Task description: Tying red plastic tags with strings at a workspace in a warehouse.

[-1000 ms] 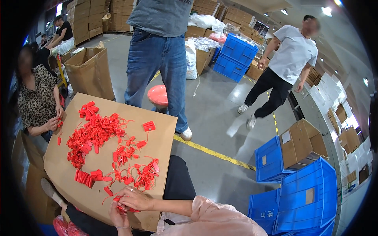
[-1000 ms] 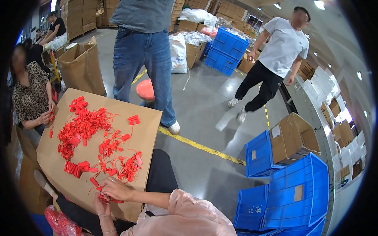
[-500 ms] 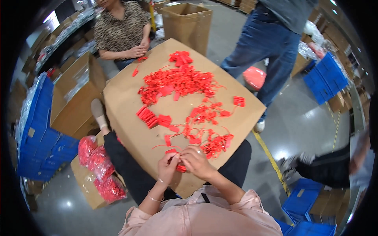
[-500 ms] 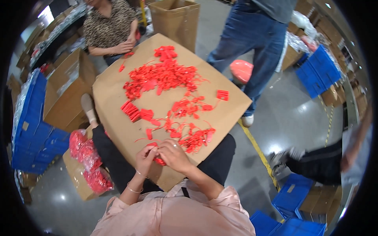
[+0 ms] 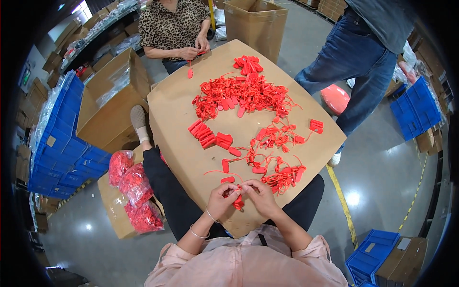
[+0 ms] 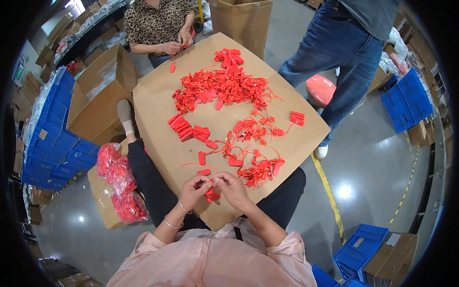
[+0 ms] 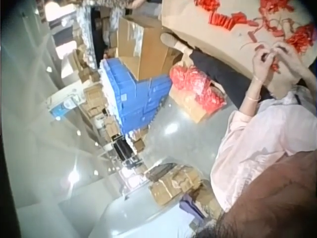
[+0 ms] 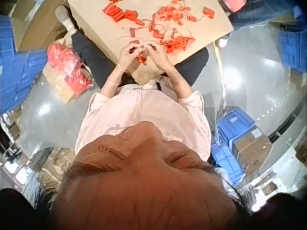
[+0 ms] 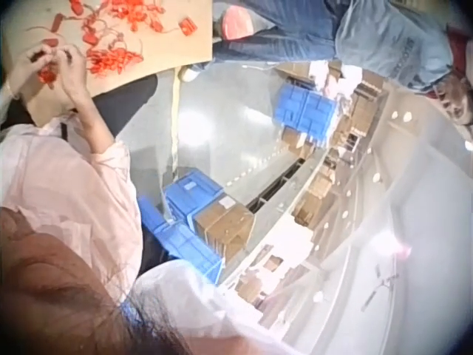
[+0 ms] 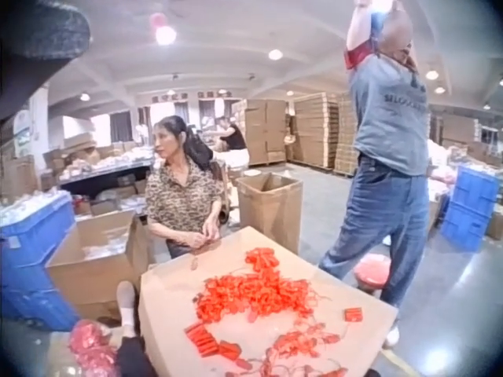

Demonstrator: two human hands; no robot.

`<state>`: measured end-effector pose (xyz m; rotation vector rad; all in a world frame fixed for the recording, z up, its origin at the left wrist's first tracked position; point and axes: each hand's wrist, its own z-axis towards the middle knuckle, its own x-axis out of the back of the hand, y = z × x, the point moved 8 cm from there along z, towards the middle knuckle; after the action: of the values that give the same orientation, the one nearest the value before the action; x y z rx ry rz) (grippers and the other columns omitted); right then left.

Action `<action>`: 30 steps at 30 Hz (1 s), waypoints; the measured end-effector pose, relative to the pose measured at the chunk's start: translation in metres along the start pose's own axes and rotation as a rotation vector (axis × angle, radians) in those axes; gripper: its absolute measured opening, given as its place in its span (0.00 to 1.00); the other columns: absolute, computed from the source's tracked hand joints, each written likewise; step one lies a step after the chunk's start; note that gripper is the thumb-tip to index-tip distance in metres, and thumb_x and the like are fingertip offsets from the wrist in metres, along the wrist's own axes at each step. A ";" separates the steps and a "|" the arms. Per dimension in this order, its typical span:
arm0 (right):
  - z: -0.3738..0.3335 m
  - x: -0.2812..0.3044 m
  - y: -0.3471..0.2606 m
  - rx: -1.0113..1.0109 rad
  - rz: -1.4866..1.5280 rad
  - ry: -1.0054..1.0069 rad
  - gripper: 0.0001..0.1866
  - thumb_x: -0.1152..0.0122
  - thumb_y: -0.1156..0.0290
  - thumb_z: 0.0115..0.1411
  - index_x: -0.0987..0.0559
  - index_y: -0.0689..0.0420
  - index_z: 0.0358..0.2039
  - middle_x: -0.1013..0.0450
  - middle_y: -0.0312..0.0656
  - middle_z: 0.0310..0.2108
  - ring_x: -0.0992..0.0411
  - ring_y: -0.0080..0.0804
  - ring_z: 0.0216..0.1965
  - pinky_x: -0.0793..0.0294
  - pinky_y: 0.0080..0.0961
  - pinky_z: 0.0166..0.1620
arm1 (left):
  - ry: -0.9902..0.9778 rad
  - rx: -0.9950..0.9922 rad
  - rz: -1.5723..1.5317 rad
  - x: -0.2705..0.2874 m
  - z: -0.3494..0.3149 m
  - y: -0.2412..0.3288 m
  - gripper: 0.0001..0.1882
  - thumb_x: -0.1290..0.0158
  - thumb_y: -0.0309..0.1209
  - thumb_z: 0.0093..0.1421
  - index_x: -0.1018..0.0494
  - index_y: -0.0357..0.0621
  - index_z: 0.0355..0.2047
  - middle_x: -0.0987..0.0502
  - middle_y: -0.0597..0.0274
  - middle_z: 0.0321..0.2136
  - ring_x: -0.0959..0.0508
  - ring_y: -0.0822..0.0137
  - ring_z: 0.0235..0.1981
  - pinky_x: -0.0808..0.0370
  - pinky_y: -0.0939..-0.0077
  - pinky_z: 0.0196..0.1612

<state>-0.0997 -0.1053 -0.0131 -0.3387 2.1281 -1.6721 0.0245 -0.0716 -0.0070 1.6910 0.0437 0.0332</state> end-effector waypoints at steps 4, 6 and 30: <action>0.001 -0.001 -0.016 0.190 -0.218 -0.042 0.05 0.46 0.77 0.55 0.26 0.61 0.33 0.30 0.38 0.31 0.31 0.24 0.35 0.31 0.21 0.39 | -0.036 0.086 -0.167 -0.002 0.000 -0.005 0.02 0.49 0.23 0.55 0.28 0.39 0.30 0.28 0.72 0.24 0.31 0.83 0.25 0.34 0.89 0.29; 0.002 -0.001 -0.010 0.173 -0.204 -0.032 0.05 0.46 0.77 0.54 0.26 0.61 0.32 0.30 0.37 0.31 0.31 0.24 0.35 0.32 0.21 0.39 | -0.047 0.090 -0.177 -0.002 0.000 -0.009 0.02 0.49 0.23 0.55 0.28 0.39 0.30 0.28 0.72 0.24 0.31 0.83 0.25 0.34 0.89 0.28; 0.000 -0.009 0.001 0.074 0.151 -0.054 0.04 0.51 0.74 0.60 0.30 0.60 0.34 0.31 0.31 0.26 0.34 0.13 0.28 0.34 0.12 0.31 | -0.281 0.323 -0.250 -0.029 -0.013 -0.006 0.09 0.50 0.34 0.57 0.28 0.41 0.27 0.30 0.71 0.19 0.34 0.83 0.20 0.38 0.89 0.24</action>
<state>-0.0915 -0.1011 -0.0126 -0.1938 1.9942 -1.6321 -0.0052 -0.0592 -0.0111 1.9861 0.0515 -0.4186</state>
